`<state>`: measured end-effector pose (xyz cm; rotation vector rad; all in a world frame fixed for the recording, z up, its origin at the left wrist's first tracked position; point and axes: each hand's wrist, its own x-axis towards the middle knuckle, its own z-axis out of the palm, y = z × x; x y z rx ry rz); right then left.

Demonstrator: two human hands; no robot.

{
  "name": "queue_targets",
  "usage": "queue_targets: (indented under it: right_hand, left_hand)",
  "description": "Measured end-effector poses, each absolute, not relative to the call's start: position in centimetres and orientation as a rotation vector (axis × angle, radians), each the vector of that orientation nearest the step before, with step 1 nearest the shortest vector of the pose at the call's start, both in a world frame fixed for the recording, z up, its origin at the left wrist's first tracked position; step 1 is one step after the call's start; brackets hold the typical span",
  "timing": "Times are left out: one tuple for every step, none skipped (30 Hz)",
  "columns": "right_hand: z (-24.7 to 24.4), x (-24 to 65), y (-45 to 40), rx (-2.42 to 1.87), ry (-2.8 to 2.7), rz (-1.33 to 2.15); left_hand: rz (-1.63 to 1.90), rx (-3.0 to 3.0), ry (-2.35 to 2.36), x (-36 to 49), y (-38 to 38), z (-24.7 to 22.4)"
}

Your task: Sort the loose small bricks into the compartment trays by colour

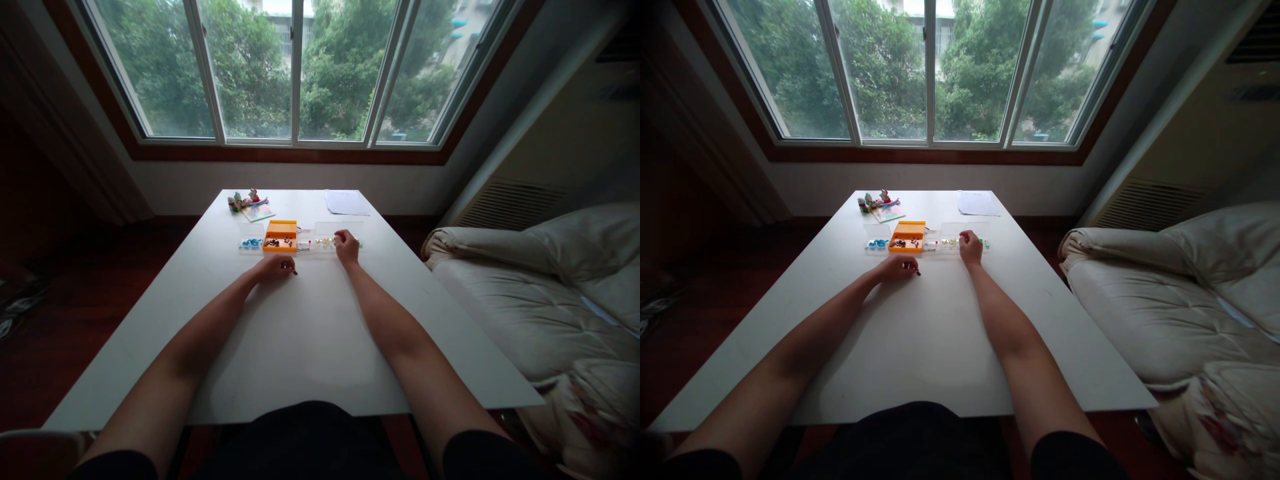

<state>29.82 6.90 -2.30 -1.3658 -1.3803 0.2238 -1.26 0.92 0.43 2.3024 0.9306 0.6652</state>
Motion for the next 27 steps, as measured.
queue_targets:
  right_hand:
    - [-2.3,29.7,6.8,-1.362,-1.400,0.219]
    - [-2.2,29.5,6.7,-1.359,-1.419,0.215]
    - [-2.2,29.4,6.6,-1.358,-1.437,0.215]
    - [-2.1,29.3,6.5,-1.360,-1.452,0.217]
    - [-2.1,29.1,6.4,-1.364,-1.467,0.224]
    - [-2.0,29.0,6.3,-1.369,-1.480,0.230]
    - [-2.0,28.8,6.1,-1.373,-1.492,0.235]
    - [-1.9,28.7,6.0,-1.375,-1.504,0.237]
    - [-1.8,28.5,5.9,-1.372,-1.517,0.235]
    - [-1.7,28.2,5.7,-1.366,-1.532,0.231]
    - [-1.7,28.0,5.6,-1.356,-1.548,0.225]
    - [-1.6,27.7,5.4,-1.345,-1.568,0.219]
    - [-1.5,27.4,5.2,-1.331,-1.591,0.214]
    - [-1.4,27.1,5.0,-1.316,-1.616,0.210]
    - [-1.3,26.9,4.8,-1.304,-1.643,0.208]
    - [-1.2,26.6,4.6,-1.294,-1.669,0.206]
    - [-1.1,26.4,4.4,-1.288,-1.693,0.206]
    - [-1.0,26.2,4.3,-1.285,-1.714,0.208]
    - [-0.9,26.1,4.2,-1.283,-1.730,0.208]
    - [-0.8,26.1,4.1,-1.282,-1.741,0.207]
    - [-0.8,26.0,4.0,-1.282,-1.745,0.207]
    - [-0.7,26.0,4.0,-1.283,-1.745,0.205]
    - [-0.7,26.0,4.0,-1.287,-1.742,0.205]
    - [-0.8,26.1,4.0,-1.291,-1.737,0.204]
    - [-0.8,26.1,4.1,-1.292,-1.732,0.203]
    - [-0.9,26.2,4.1,-1.289,-1.729,0.203]
    - [-1.0,26.2,4.2,-1.282,-1.728,0.202]
  left_hand:
    - [0.757,2.253,0.943,-1.1,1.0,0.3]
    - [0.858,2.188,0.950,-0.9,1.0,0.2]
    - [0.953,2.113,0.947,-0.7,1.1,0.2]
    - [1.039,2.032,0.939,-0.6,1.2,0.1]
    - [1.110,1.951,0.935,-0.5,1.4,0.1]
    - [1.167,1.874,0.940,-0.6,1.5,0.0]
    - [1.214,1.803,0.958,-0.7,1.7,-0.1]
    - [1.259,1.736,0.989,-0.8,1.9,-0.2]
    - [1.296,1.673,1.025,-1.0,2.1,-0.3]
    - [1.325,1.613,1.062,-1.2,2.2,-0.4]
    - [1.344,1.558,1.093,-1.3,2.4,-0.5]
    - [1.357,1.509,1.117,-1.3,2.5,-0.7]
    - [1.364,1.468,1.134,-1.3,2.5,-0.8]
    - [1.363,1.435,1.145,-1.3,2.5,-0.8]
    - [1.361,1.411,1.153,-1.2,2.5,-0.8]
    - [1.356,1.392,1.159,-1.0,2.4,-0.8]
    - [1.350,1.374,1.166,-0.9,2.4,-0.7]
    - [1.343,1.356,1.174,-0.7,2.3,-0.5]
    - [1.337,1.338,1.182,-0.6,2.2,-0.3]
    - [1.335,1.323,1.184,-0.5,2.0,-0.1]
    - [1.333,1.312,1.177,-0.4,1.9,0.1]
    - [1.332,1.306,1.161,-0.4,1.9,0.3]
    - [1.333,1.303,1.141,-0.3,1.8,0.4]
    - [1.336,1.303,1.122,-0.3,1.8,0.4]
    - [1.340,1.304,1.110,-0.4,1.8,0.4]
    - [1.342,1.307,1.110,-0.4,1.9,0.3]
    - [1.342,1.315,1.122,-0.5,1.9,0.1]
